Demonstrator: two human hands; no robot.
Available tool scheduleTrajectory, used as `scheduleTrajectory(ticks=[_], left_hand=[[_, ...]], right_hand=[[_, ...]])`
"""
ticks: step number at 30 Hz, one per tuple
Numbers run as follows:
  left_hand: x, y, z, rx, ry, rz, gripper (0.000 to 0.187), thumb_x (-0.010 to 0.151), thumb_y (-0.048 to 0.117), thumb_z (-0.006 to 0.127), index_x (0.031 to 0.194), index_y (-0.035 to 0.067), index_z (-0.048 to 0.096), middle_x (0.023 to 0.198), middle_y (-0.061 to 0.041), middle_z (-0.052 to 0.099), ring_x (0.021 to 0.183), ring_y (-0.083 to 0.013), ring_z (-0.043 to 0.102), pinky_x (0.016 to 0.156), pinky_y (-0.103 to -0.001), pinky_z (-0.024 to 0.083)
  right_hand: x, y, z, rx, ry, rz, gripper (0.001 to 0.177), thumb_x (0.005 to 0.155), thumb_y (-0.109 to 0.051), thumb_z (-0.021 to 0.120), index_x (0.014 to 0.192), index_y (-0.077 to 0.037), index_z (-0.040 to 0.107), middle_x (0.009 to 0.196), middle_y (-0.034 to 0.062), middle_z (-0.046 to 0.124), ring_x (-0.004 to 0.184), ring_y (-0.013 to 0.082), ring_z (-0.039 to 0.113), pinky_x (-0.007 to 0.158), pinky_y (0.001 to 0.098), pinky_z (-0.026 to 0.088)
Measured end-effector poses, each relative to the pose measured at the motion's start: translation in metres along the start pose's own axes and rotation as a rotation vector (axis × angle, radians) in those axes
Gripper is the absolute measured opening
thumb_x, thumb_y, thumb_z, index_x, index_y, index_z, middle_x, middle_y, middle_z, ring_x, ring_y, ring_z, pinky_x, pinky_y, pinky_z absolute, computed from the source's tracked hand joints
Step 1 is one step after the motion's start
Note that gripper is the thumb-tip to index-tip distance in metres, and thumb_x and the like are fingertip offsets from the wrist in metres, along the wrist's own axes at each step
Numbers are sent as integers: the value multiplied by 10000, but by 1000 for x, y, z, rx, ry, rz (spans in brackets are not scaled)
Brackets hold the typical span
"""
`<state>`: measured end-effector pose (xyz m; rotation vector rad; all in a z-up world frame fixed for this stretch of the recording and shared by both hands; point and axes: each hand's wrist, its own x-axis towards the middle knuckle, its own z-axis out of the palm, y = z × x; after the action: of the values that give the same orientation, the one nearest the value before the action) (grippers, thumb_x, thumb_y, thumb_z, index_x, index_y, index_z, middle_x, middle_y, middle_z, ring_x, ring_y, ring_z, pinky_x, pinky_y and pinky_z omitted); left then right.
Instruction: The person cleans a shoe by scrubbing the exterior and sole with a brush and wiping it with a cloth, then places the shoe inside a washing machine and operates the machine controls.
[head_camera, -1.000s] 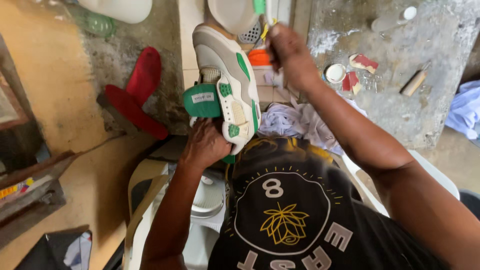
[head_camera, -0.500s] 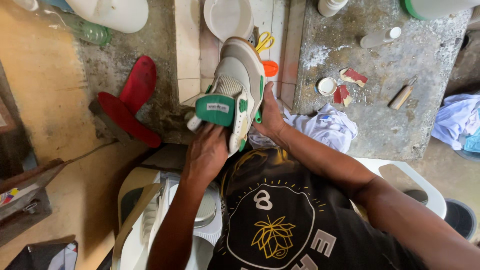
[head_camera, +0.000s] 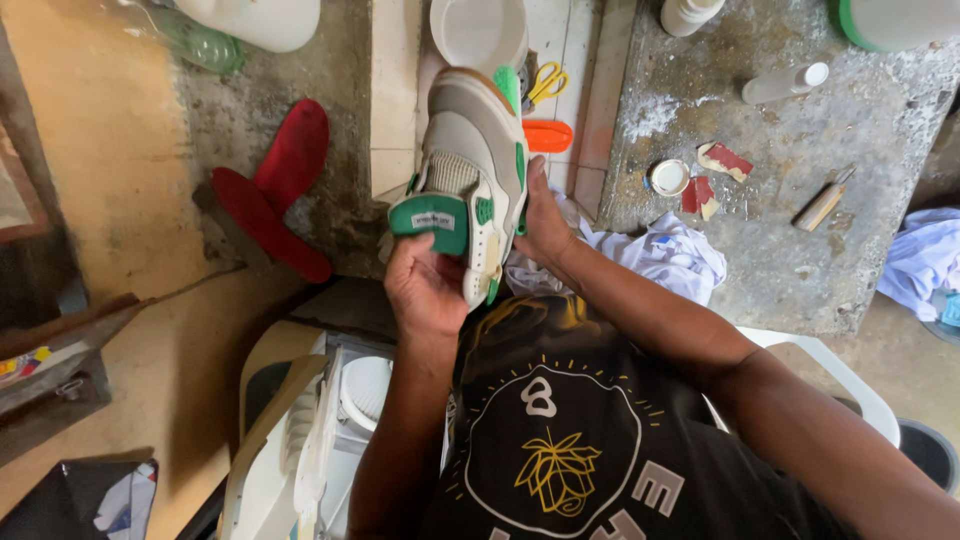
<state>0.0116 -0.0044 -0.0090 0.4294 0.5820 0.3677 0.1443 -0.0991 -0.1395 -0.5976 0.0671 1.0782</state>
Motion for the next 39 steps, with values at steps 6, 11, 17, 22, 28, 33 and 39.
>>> scheduleTrajectory(ticks=[6,11,17,22,28,33,39], left_hand=[[-5,-3,36,-176,293,-32,830,784,720,600,1268,48,650,1187,-131,743,1087,-307,702,940,-480,569],[0,-3,12,-136,78,-79,555,916,517,661,1208,47,701,1161,-128,728,1110,-312,659,970,-493,524],[-8,-22,-18,-349,-334,58,486,990,410,553,1275,35,670,1295,-119,711,1218,-276,652,1094,-480,461],[-8,-21,20,-310,-41,87,991,896,758,448,1486,-38,467,1454,-168,601,1330,-337,566,1160,-515,397],[1,-40,-61,99,-2,221,830,1015,673,506,1567,76,340,1373,-226,466,1230,-438,459,1115,-655,391],[-2,-43,-134,1159,473,-201,536,1095,368,491,1345,-104,539,1285,-442,410,1126,-556,391,988,-635,330],[-3,-34,-103,772,-156,573,758,1029,369,686,1550,-60,341,1625,-149,365,1494,-237,364,1285,-383,273]], right_hand=[[2,18,-28,11,-82,-17,866,1002,-727,406,1575,-78,407,1459,95,601,1296,240,602,1107,418,515],[3,16,-39,-23,-71,-18,925,957,-772,365,1568,-78,395,1424,119,604,1244,262,619,1054,460,518],[-2,-9,-9,73,-65,-35,971,919,-788,356,1589,-85,374,1487,125,579,1309,275,607,1140,461,495],[1,-17,-1,44,140,66,878,933,-734,309,1497,-86,491,1371,93,667,1188,244,676,1049,422,550],[-39,-85,0,-948,315,-224,557,1162,-516,340,1054,-37,604,673,13,514,570,177,473,534,386,368],[-74,-118,56,-1417,65,-450,334,1144,-329,374,1274,-54,510,679,104,573,586,302,607,562,442,471],[-56,-98,66,-1841,44,-372,242,1106,-299,498,1205,-83,545,737,169,636,661,416,656,581,524,484]])
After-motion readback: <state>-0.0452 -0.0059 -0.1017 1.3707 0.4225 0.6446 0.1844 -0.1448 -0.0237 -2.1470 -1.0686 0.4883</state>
